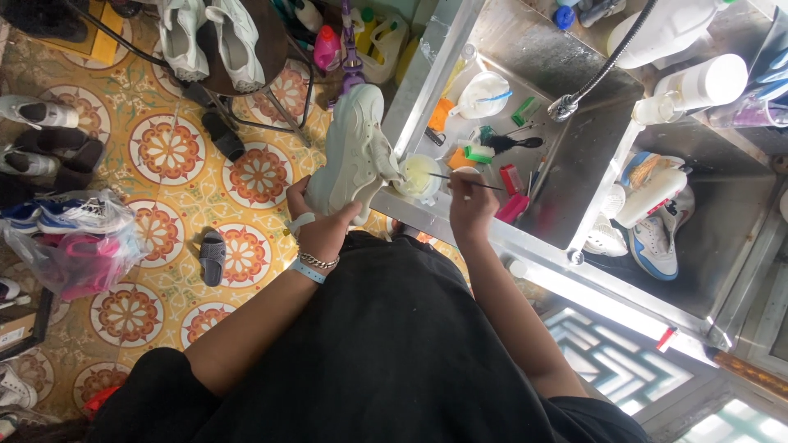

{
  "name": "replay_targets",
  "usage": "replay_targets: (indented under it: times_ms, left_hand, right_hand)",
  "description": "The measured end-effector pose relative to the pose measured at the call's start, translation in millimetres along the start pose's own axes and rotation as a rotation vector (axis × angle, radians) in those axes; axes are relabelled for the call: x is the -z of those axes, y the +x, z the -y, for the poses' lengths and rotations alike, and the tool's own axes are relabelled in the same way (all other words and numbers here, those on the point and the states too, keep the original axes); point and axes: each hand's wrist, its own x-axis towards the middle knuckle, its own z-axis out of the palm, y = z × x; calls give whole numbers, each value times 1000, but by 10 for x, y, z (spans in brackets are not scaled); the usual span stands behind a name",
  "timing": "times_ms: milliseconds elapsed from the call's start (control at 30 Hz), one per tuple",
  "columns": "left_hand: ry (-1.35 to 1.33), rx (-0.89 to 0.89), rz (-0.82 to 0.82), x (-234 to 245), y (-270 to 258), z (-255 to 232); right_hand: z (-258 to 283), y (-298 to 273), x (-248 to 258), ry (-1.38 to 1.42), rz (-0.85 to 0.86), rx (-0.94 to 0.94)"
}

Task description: The person holds a white sneaker and uses a small brush to apply a white cleaning paste to the upper and side panels. They repeatedly dip the brush into a container of paste and spread it across the shoe surface, focusing on the toe box and side areas.

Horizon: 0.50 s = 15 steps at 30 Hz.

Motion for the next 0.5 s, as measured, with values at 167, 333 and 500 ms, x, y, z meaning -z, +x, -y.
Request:
replay_targets:
  times_ms: [167, 333, 500]
  left_hand:
    - [-2, -93, -15, -21, -72, 78]
    - [1, -191, -43, -45, -121, 72]
    - [11, -318, -71, -121, -131, -32]
  right_hand:
    - [-122, -74, -29, 51, 12, -85]
    - [100, -17, 299, 281, -201, -96]
    - [665, 46, 524, 543, -200, -252]
